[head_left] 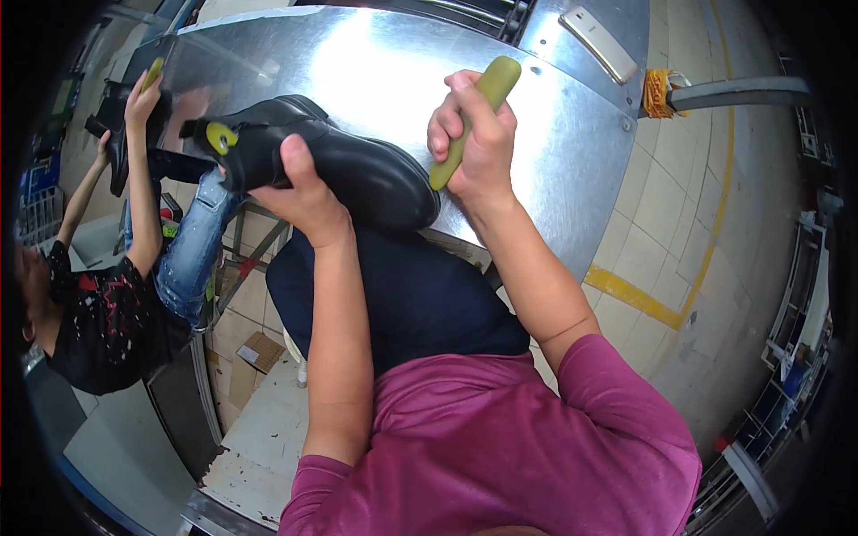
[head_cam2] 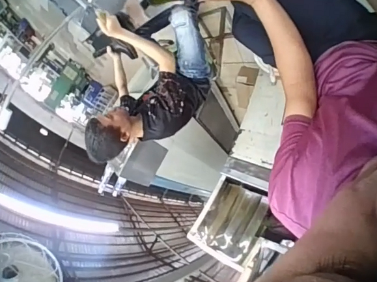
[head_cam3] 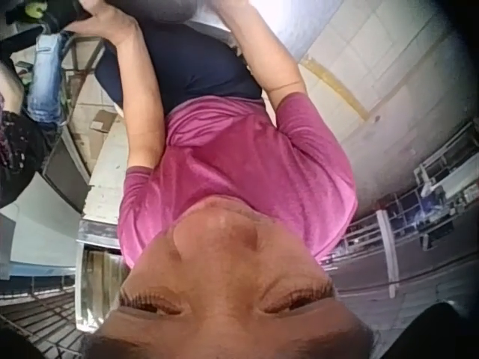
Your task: Cleaning and inspecting black leather boots on a manufacturing conveyor line using a handheld tool.
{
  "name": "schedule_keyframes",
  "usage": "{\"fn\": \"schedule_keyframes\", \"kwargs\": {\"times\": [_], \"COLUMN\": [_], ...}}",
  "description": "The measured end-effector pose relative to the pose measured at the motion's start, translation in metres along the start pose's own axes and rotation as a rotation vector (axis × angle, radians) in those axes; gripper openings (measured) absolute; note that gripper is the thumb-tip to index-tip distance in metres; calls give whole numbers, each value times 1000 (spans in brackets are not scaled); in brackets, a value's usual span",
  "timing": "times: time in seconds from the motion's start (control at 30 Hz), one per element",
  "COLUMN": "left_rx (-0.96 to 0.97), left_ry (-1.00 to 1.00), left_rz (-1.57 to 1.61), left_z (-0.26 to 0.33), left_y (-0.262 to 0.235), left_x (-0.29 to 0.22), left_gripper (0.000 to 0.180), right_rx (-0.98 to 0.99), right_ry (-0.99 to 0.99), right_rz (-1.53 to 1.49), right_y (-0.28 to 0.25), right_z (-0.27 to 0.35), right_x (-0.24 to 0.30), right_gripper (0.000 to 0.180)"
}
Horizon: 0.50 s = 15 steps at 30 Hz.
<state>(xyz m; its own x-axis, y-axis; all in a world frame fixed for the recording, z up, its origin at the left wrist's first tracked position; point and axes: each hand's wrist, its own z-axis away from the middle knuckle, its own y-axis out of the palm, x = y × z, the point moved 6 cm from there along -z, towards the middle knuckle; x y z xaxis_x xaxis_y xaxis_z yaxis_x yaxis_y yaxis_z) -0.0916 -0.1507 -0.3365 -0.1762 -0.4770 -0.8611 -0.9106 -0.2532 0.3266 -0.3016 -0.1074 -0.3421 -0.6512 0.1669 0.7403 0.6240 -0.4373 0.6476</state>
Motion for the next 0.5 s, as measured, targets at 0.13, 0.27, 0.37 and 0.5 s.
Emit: {"fn": "schedule_keyframes", "kwargs": {"times": [0.13,0.27,0.37,0.5], "left_rx": [-16,35,-47,-120], "left_ry": [-81,-205,-310,-358], "left_rz": [55,181,273,336], "left_z": [6,7,11,16], "left_y": [-8,-25,-36,-41], "left_x": [-5,12,22,27], "left_gripper": [52,77,83,85], "right_rx": [71,110,133,144], "right_ry": [-48,-3,57,22], "right_rz": [142,228,265,333], "right_y": [34,54,72,92], "right_z": [20,33,30,18], "right_x": [9,3,-5,-15], "right_gripper": [20,20,20,20]}}
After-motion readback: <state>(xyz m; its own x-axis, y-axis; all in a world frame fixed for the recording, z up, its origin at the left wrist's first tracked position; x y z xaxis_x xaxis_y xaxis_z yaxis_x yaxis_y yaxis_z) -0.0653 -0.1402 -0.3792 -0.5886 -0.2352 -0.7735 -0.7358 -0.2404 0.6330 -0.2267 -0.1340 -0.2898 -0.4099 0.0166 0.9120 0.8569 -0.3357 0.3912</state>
